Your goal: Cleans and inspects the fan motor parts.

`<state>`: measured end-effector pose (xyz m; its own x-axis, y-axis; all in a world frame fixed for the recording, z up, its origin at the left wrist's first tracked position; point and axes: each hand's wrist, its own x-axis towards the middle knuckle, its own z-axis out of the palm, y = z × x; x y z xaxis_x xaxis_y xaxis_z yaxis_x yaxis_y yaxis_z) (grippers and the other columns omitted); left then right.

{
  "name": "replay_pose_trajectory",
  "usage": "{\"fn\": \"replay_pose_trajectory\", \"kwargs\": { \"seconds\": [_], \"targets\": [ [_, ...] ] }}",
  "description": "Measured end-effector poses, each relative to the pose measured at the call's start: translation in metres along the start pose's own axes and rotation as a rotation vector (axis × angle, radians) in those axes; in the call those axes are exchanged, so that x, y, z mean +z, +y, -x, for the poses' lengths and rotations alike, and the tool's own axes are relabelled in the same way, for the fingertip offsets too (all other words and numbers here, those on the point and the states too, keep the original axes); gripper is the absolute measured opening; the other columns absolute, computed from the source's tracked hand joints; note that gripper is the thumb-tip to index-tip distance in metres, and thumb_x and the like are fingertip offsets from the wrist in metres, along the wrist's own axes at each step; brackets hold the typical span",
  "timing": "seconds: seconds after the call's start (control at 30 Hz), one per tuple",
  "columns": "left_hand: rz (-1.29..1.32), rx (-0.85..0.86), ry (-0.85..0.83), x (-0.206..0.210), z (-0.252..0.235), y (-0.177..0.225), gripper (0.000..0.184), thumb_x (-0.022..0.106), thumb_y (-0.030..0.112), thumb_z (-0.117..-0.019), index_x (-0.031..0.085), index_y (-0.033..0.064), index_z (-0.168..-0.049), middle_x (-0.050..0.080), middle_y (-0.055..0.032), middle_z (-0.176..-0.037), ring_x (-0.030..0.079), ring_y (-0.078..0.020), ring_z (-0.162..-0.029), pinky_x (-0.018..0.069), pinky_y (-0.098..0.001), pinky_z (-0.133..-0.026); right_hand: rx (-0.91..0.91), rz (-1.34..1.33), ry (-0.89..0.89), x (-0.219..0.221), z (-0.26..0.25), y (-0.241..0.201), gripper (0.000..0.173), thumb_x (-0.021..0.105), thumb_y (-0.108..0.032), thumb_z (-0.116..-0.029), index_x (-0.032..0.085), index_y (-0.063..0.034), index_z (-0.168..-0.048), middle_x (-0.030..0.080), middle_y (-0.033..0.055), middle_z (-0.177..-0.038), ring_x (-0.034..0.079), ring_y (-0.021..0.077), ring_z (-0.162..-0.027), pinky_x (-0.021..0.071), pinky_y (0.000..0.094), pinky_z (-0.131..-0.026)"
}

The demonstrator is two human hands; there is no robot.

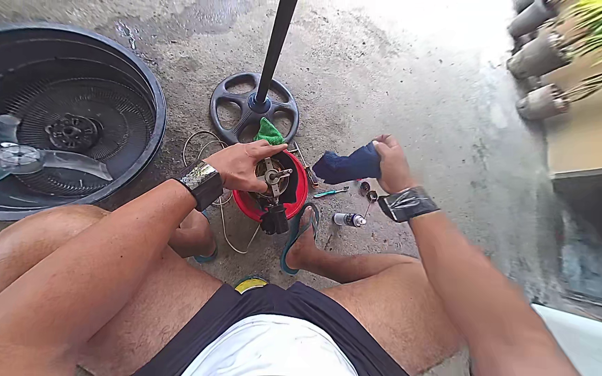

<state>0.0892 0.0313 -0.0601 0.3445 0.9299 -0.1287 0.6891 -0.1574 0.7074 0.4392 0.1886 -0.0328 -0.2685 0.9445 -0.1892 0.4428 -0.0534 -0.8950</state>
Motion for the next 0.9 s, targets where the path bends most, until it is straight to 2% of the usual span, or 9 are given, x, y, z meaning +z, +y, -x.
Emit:
{"fn": "replay_pose_trajectory", "kwargs": {
  "seconds": [0.07,0.2,0.3,0.47,0.53,0.6,0.67,0.8,0.9],
  "targets": [
    [-0.004,-0.013,-0.001,0.000,-0.001,0.000,0.101,0.083,0.038,-0.0704,0.036,0.0325,-0.159,0.056,-0.0024,-0.141,0.060,-0.0218,-0.122,0.0528,-0.0546,-0.095,-0.099,-0.121,-0.166,-0.025,0.018,-0.067,0.032,0.053,-0.038,-0.1046,0.054,-0.0178,-0.129,0.067,-0.0021,-0.100,0.067,0.0110,-0.092,0.0591,0.0383,-0.084],
    [-0.008,-0.011,0.014,0.002,-0.003,0.002,0.100,0.084,0.037,-0.0710,0.036,0.0325,-0.159,0.056,-0.0029,-0.143,0.059,-0.0221,-0.125,0.0515,-0.0551,-0.098,-0.581,-0.075,-0.323,-0.072,0.059,-0.159,0.053,0.070,-0.017,-0.0915,0.053,-0.0144,-0.141,0.065,-0.0019,-0.121,0.065,0.0126,-0.110,0.0565,0.0350,-0.099],
    [-0.022,-0.036,-0.001,0.001,-0.002,0.007,0.100,0.086,0.035,-0.0720,0.036,0.0309,-0.159,0.054,-0.0043,-0.146,0.057,-0.0233,-0.128,0.0501,-0.0551,-0.101,-0.645,0.173,-0.310,-0.078,0.072,-0.161,0.023,0.068,-0.006,-0.0895,0.071,-0.0176,-0.109,0.072,-0.0066,-0.101,0.070,0.0052,-0.093,0.0612,0.0256,-0.083],
    [-0.047,-0.096,-0.049,-0.002,0.000,0.010,0.102,0.085,0.034,-0.0729,0.032,0.0339,-0.160,0.053,-0.0049,-0.146,0.058,-0.0246,-0.127,0.0505,-0.0572,-0.099,-0.685,0.157,-0.354,-0.040,0.058,-0.152,0.016,0.053,-0.017,-0.1013,0.067,-0.0246,-0.100,0.067,-0.0169,-0.091,0.064,-0.0046,-0.087,0.0568,0.0204,-0.082],
    [-0.144,-0.136,-0.084,-0.008,0.002,0.014,0.101,0.083,0.039,-0.0748,0.029,0.0380,-0.161,0.054,-0.0028,-0.146,0.061,-0.0241,-0.123,0.0524,-0.0578,-0.095,-0.641,0.102,-0.406,-0.034,0.043,-0.145,0.027,0.045,-0.028,-0.1080,0.067,-0.0237,-0.093,0.066,-0.0160,-0.084,0.064,-0.0046,-0.082,0.0568,0.0206,-0.078],
    [-0.248,-0.172,-0.138,-0.015,0.006,0.021,0.101,0.081,0.045,-0.0770,0.026,0.0393,-0.161,0.053,-0.0021,-0.147,0.060,-0.0256,-0.123,0.0520,-0.0596,-0.094,-0.501,-0.067,-0.446,-0.026,0.031,-0.131,0.041,0.033,-0.037,-0.1117,0.067,-0.0215,-0.094,0.068,-0.0113,-0.086,0.066,0.0003,-0.085,0.0583,0.0267,-0.082],
    [-0.333,-0.192,-0.188,-0.021,0.010,0.028,0.101,0.081,0.050,-0.0778,0.025,0.0381,-0.162,0.052,-0.0008,-0.149,0.057,-0.0263,-0.127,0.0509,-0.0595,-0.095,-0.474,-0.106,-0.459,-0.018,0.024,-0.117,0.042,0.031,-0.034,-0.1112,0.069,-0.0199,-0.098,0.070,-0.0104,-0.090,0.067,0.0005,-0.089,0.0579,0.0270,-0.085],
    [-0.465,-0.176,-0.225,-0.026,0.010,0.040,0.097,0.078,0.051,-0.0779,0.030,0.0360,-0.160,0.049,0.0041,-0.152,0.054,-0.0257,-0.132,0.0526,-0.0577,-0.091,-0.747,0.287,-0.513,-0.030,0.029,-0.116,0.041,0.038,-0.031,-0.1086,0.075,-0.0116,-0.112,0.073,-0.0037,-0.108,0.066,0.0020,-0.103,0.0558,0.0260,-0.093],
    [-0.456,-0.185,-0.245,-0.031,0.010,0.039,0.096,0.076,0.054,-0.0787,0.030,0.0360,-0.161,0.052,0.0017,-0.151,0.058,-0.0260,-0.126,0.0531,-0.0577,-0.089,-0.844,0.170,-0.495,-0.042,0.028,-0.123,0.042,0.038,-0.031,-0.1066,0.076,-0.0137,-0.106,0.074,-0.0019,-0.109,0.068,0.0106,-0.105,0.0570,0.0331,-0.094]
  ]
}}
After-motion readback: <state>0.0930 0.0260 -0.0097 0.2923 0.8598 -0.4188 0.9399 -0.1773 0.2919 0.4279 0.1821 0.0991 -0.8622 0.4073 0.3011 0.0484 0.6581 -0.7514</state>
